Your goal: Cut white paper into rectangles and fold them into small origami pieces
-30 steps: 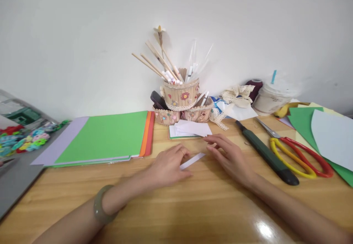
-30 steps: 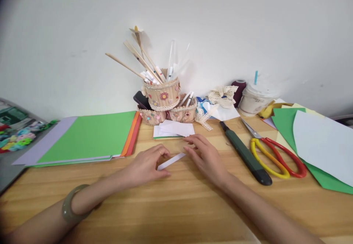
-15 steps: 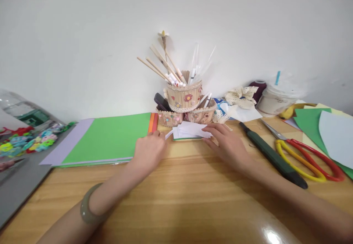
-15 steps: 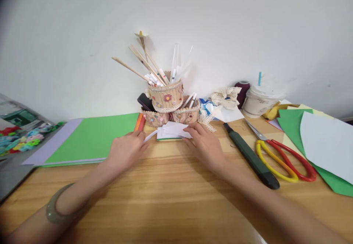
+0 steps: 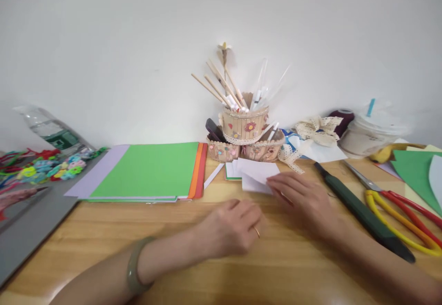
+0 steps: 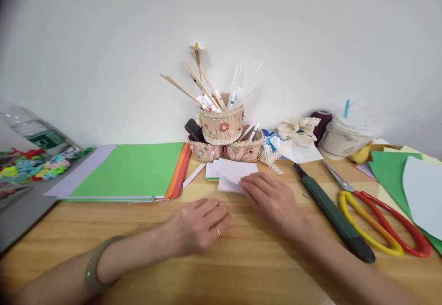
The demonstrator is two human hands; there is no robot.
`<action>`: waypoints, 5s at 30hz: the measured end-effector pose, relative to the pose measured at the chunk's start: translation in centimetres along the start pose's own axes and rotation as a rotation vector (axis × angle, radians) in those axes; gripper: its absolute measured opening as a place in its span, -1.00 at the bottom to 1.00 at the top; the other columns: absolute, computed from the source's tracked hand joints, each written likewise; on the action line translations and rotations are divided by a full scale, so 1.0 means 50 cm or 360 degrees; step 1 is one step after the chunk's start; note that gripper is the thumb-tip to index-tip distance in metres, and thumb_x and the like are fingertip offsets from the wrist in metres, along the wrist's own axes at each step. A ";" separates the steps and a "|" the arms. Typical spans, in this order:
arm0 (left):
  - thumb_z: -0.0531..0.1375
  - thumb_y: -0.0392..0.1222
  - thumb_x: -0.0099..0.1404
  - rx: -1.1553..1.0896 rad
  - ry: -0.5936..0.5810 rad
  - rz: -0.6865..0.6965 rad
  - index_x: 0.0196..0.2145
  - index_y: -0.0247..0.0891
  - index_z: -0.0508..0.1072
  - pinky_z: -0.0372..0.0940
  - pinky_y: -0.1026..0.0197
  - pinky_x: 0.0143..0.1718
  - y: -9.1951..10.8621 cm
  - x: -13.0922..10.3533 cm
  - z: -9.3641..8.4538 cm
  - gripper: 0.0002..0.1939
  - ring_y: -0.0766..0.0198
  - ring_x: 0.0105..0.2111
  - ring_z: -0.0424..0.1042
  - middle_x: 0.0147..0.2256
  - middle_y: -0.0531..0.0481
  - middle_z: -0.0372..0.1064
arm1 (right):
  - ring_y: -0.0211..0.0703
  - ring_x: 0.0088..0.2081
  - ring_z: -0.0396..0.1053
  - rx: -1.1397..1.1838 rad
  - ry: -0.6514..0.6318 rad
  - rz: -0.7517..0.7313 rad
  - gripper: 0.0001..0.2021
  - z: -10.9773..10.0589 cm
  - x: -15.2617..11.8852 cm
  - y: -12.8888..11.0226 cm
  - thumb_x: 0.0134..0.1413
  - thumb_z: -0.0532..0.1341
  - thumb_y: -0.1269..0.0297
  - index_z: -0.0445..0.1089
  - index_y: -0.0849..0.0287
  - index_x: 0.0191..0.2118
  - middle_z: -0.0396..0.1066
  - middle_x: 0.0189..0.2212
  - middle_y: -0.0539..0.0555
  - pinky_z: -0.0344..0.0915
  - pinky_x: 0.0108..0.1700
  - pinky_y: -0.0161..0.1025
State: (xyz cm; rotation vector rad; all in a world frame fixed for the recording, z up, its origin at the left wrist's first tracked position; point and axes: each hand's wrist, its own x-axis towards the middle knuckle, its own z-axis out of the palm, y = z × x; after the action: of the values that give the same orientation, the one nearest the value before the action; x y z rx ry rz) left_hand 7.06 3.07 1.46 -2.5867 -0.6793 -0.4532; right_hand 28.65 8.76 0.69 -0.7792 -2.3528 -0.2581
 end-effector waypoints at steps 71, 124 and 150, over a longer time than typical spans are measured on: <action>0.15 -0.27 0.21 -0.1372 -0.0580 -0.1550 -0.45 -0.27 0.47 0.18 0.26 -0.36 0.007 0.013 0.018 -0.88 0.26 -0.43 0.35 -0.47 0.02 0.38 | -0.18 -0.48 0.31 0.0468 -0.0689 0.1072 -0.87 -0.032 -0.082 -0.053 0.15 0.07 0.19 0.21 0.13 -0.33 0.36 -0.48 0.03 0.19 -0.46 -0.26; 0.09 -0.28 0.17 -0.1480 -0.0786 -0.1731 -0.39 -0.22 0.30 0.11 0.26 -0.45 0.018 0.014 0.020 -0.98 0.22 -0.43 0.35 -0.50 0.07 0.39 | -0.18 -0.48 0.33 0.0390 -0.0740 0.1170 -0.93 -0.029 -0.084 -0.059 0.12 0.03 0.26 0.13 0.10 -0.27 0.34 -0.48 -0.01 0.19 -0.47 -0.27; 0.02 -0.30 0.20 -0.1378 -0.0871 -0.1638 -0.46 -0.21 0.22 0.05 0.27 -0.48 0.014 0.015 0.021 -0.92 0.25 -0.49 0.29 -0.53 0.07 0.31 | -0.18 -0.48 0.33 0.0434 -0.0982 0.1213 -0.95 -0.035 -0.059 -0.042 0.08 0.06 0.28 0.14 0.09 -0.33 0.37 -0.49 -0.01 0.13 -0.50 -0.30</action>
State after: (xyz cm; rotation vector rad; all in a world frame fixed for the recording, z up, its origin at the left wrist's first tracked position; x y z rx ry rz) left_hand 8.27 3.30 0.67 -2.9034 -2.5065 -0.3536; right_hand 30.12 5.07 0.23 -1.7031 -2.3219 0.6993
